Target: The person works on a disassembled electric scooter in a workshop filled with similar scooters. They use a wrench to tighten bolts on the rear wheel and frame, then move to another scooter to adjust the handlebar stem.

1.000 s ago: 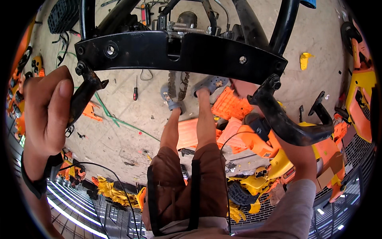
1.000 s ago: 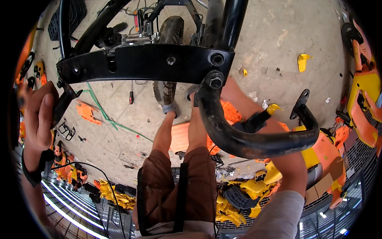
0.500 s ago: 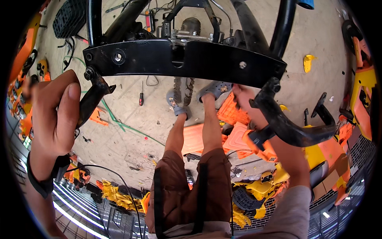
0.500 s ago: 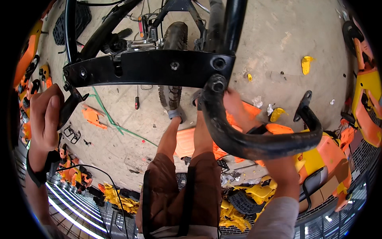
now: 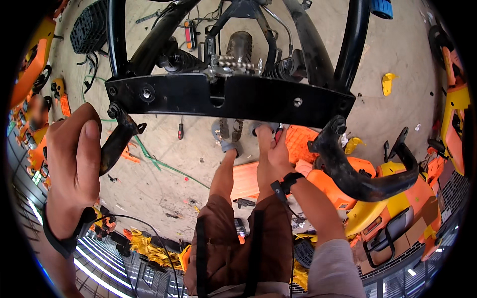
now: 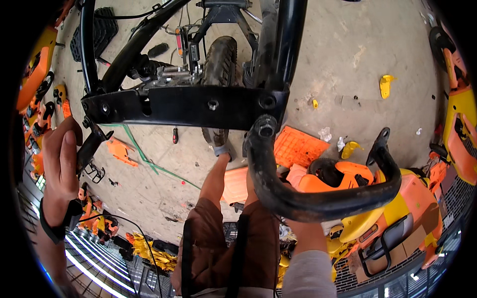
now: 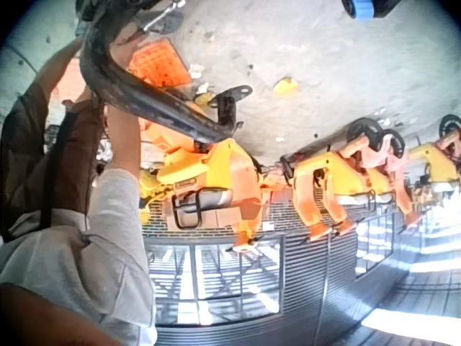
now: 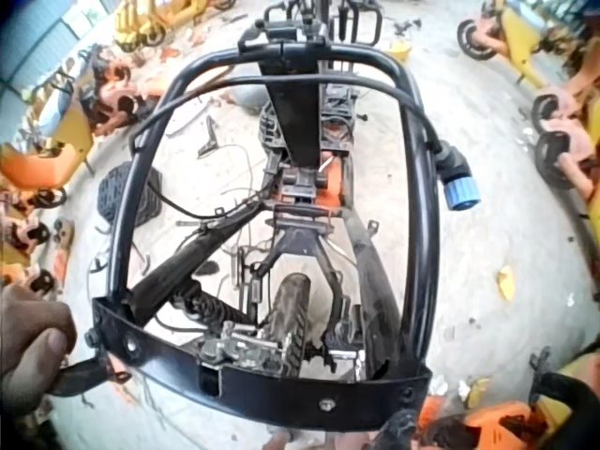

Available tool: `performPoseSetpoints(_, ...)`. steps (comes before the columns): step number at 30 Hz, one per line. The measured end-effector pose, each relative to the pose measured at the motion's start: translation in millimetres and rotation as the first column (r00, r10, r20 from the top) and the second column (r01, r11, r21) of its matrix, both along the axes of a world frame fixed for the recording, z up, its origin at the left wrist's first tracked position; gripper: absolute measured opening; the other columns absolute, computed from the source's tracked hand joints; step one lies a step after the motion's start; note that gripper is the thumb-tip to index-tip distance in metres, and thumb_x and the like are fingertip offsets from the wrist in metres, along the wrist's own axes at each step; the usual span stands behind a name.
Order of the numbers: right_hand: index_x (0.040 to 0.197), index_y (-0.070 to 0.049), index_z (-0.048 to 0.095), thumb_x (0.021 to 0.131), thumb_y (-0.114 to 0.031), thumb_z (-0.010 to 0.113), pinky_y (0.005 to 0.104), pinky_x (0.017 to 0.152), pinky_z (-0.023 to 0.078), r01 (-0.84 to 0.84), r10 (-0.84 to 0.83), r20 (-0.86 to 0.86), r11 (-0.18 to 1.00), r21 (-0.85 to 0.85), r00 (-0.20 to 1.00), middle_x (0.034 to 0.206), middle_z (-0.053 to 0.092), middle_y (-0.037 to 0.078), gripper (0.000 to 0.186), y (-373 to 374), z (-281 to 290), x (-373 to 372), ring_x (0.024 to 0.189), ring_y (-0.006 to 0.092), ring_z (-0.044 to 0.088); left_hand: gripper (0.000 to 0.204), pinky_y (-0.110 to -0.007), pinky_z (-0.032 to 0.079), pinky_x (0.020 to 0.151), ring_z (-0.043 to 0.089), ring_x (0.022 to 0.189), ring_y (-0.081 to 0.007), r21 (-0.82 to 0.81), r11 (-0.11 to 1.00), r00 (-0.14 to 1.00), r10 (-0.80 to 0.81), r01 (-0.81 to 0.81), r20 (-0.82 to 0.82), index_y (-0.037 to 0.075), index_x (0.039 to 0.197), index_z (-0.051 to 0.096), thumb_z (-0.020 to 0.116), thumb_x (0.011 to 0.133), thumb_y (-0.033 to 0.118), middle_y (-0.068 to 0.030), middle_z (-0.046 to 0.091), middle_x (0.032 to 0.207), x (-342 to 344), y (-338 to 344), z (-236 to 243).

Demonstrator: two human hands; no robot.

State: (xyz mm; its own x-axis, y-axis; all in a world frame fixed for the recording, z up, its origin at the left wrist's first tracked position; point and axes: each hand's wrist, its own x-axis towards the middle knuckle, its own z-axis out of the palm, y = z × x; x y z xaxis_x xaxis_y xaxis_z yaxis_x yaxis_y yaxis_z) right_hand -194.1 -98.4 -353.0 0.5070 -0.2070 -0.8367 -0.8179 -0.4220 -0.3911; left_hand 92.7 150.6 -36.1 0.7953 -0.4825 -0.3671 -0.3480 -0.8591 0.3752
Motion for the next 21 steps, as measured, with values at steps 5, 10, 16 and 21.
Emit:
performPoseSetpoints(5, 0.102, -0.003, 0.047, 0.085, -0.031, 0.051, 0.0317, 0.054, 0.037, 0.081, -0.081, -0.012, 0.958, 0.276, 0.997, 0.080, 0.052, 0.013, 0.032, -65, 49, 105, 0.064, 0.0218, 0.048, 0.029, -0.032, 0.025, 0.046, 0.034, 0.044, -0.0215, 0.054, 0.998, 0.998, -0.030, 0.033, -0.058, -0.001, 0.068, 0.042, 0.038, 0.091, 0.016, -0.0093, 0.034, 0.053, 5, 0, 7)
performPoseSetpoints(10, 0.072, -0.005, 0.051, 0.084, -0.024, 0.046, 0.0261, 0.035, 0.025, 0.477, -0.313, -0.429, 0.804, 0.355, 0.847, 0.059, 0.044, 0.003, 0.023, -93, 11, 176, 0.039, 0.0110, 0.034, 0.020, -0.030, 0.036, 0.065, 0.046, 0.068, -0.0220, 0.124, 0.976, 0.983, -0.184, 0.181, 0.010, -0.005, 0.100, 0.048, 0.039, 0.093, 0.011, -0.0132, 0.048, 0.081, 1, 22, 4)
performPoseSetpoints(16, 0.106, -0.003, 0.041, 0.090, -0.032, 0.041, 0.0314, 0.036, 0.038, 0.148, -0.049, -0.320, 0.945, 0.293, 0.946, 0.063, 0.051, 0.009, 0.033, -51, 45, 96, 0.046, 0.0196, 0.053, 0.019, -0.030, 0.034, 0.062, 0.045, 0.064, -0.0228, 0.127, 0.980, 0.982, -0.133, 0.151, -0.137, -0.003, 0.086, 0.044, 0.037, 0.093, 0.014, -0.0127, 0.044, 0.074, 7, 15, 11)
performPoseSetpoints(21, 0.124, -0.006, 0.028, 0.086, -0.037, 0.053, 0.0389, 0.065, 0.044, 0.095, -0.102, 0.125, 0.994, 0.060, 0.987, 0.081, 0.055, 0.014, 0.054, -1, 4, -1, 0.076, 0.0296, 0.058, 0.033, -0.032, 0.024, 0.044, 0.033, 0.040, -0.0221, 0.011, 0.996, 0.984, 0.089, -0.088, -0.156, 0.001, 0.060, 0.036, 0.040, 0.087, 0.019, -0.0086, 0.030, 0.048, 6, -1, -1)
